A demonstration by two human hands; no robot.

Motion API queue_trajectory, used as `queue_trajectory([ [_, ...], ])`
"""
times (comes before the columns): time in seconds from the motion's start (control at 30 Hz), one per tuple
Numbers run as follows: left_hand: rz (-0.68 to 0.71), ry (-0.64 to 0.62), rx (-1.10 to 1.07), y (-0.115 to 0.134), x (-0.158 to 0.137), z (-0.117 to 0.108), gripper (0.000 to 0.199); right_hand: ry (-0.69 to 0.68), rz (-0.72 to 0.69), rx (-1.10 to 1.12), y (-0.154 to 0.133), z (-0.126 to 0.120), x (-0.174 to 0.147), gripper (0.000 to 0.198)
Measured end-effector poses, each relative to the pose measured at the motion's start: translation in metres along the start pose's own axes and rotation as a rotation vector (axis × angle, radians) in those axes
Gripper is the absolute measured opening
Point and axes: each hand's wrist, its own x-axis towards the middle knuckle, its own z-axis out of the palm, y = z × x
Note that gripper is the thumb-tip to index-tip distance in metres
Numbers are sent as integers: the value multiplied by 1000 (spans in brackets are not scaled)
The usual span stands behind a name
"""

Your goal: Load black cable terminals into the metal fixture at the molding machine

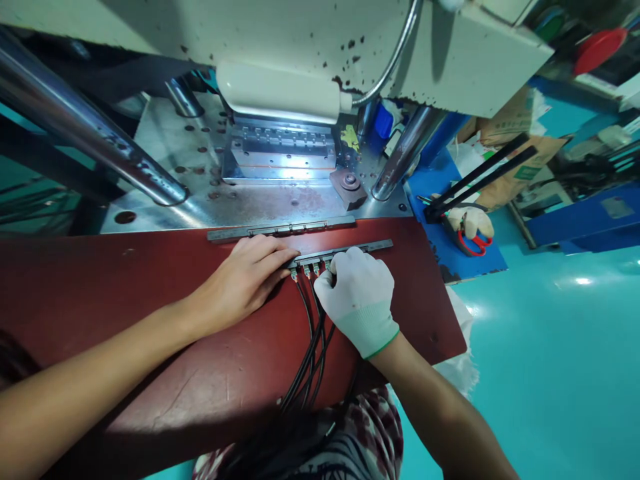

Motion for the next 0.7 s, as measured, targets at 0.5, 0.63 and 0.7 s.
queue_trajectory([
  [0.5, 1, 15, 29, 0, -2, 0, 26, -63, 76, 87, 32, -23, -18, 18],
  [0.63, 5, 12, 13, 0, -2, -1, 27, -64, 66, 17, 21, -15, -10, 17],
  [0.7, 13, 12, 9, 0, -2, -1, 27, -70, 89, -5, 17, -12, -6, 14],
])
